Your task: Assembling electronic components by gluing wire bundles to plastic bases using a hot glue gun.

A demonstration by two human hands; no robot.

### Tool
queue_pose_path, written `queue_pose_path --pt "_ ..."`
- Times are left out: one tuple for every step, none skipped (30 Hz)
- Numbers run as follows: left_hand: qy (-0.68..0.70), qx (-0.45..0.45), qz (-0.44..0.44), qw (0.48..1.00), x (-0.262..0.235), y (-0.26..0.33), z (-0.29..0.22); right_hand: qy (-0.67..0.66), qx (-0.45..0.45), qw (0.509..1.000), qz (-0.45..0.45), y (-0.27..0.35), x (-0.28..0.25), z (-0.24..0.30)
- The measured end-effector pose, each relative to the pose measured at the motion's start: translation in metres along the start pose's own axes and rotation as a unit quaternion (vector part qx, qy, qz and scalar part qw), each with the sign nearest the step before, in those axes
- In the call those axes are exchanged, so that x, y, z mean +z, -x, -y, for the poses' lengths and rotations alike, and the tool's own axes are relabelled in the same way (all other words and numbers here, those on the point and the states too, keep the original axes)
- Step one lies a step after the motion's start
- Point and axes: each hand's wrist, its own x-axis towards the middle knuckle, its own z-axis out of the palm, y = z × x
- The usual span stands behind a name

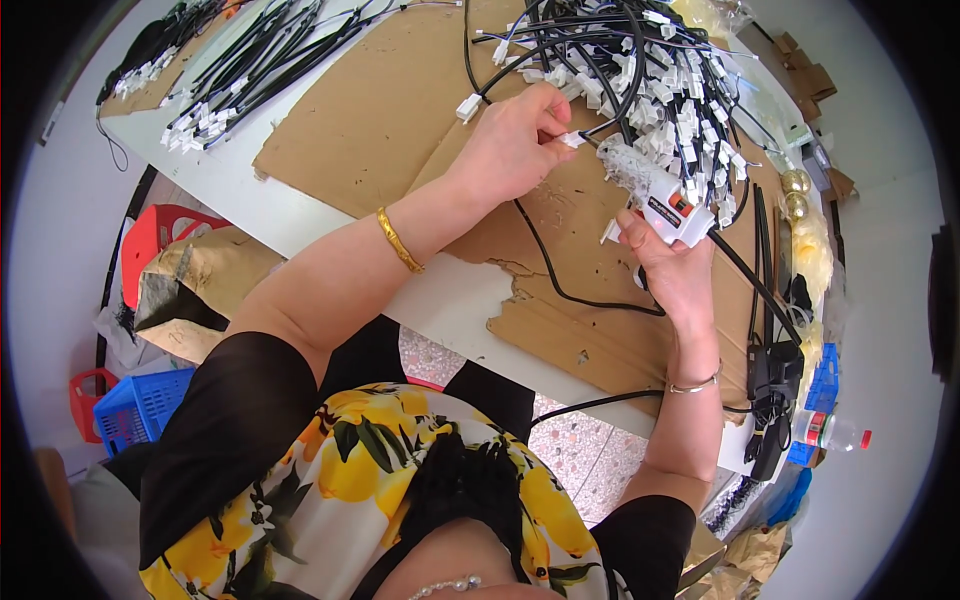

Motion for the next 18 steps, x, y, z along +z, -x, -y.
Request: queue_pose_path --pt "-0.005 0.005 -0.001 1.0 0.0 0.0001 0.0009 0.012 0.002 1.0 0.004 -0.0002 -0.0004 0.0009" --pt "-0.004 0.005 -0.001 1.0 -0.0005 0.0003 -0.0004 0.024 0.005 1.0 0.008 -0.0002 -0.001 0.0018" --pt "-0.01 -0.011 0.006 1.0 -0.0015 0.0009 -0.0027 0.024 0.005 1.0 0.007 0.0001 -0.0011 0.0026" --pt "-0.015 -0.028 0.012 0.999 -0.0019 0.0012 -0.0042 0.029 0.004 1.0 0.003 0.0005 -0.0009 0.0033" --pt "-0.015 -0.027 0.013 0.999 -0.0018 0.0012 -0.0048 0.034 0.003 0.999 -0.001 0.001 -0.0009 0.0042" --pt "-0.018 -0.026 0.015 0.999 -0.0015 0.0012 -0.0052 0.034 0.004 0.999 -0.002 0.0014 -0.0012 0.0051" --pt "-0.02 -0.025 0.018 0.999 -0.001 0.0012 -0.0054 0.031 0.005 0.999 -0.004 0.0016 -0.0015 0.0057" --pt "-0.021 -0.025 0.017 0.999 -0.0012 0.001 -0.0049 0.028 0.006 1.0 -0.005 0.001 -0.0014 0.0059" --pt "-0.012 -0.022 0.016 1.0 -0.0012 0.0007 -0.0037 0.028 0.006 1.0 -0.004 0.0005 -0.0012 0.0057" --pt "-0.004 -0.019 0.015 1.0 -0.001 0.0004 -0.0026 0.021 0.006 1.0 -0.002 0.0 -0.0011 0.0052" --pt "-0.003 -0.018 0.015 1.0 -0.0012 0.0006 -0.0019 0.016 0.005 1.0 -0.001 0.0005 -0.0004 0.0054" --pt "0.001 -0.017 0.014 1.0 -0.0014 0.0007 -0.0011 0.016 0.004 1.0 -0.001 0.001 0.0005 0.0057" --pt "0.006 -0.017 0.012 1.0 -0.0017 0.0008 -0.0007 0.015 -0.003 1.0 -0.003 0.0014 0.0015 0.0061" --pt "0.006 -0.017 0.013 1.0 -0.0018 0.0001 -0.0007 0.012 -0.008 1.0 -0.005 0.0009 0.0016 0.0064" --pt "0.009 -0.018 0.013 1.0 -0.0021 -0.0004 -0.0008 0.012 -0.008 1.0 -0.005 0.0003 0.0014 0.0065" --pt "0.012 -0.019 0.013 1.0 -0.0022 -0.0009 -0.001 0.015 -0.012 1.0 -0.008 -0.0002 0.0012 0.0067" --pt "0.012 -0.019 0.014 1.0 -0.0019 -0.0009 -0.0008 0.017 -0.017 1.0 -0.011 -0.0003 0.0011 0.0065" --pt "0.025 -0.021 0.018 0.999 -0.0015 -0.0008 -0.0007 0.017 -0.017 1.0 -0.011 -0.0002 0.0013 0.0066"
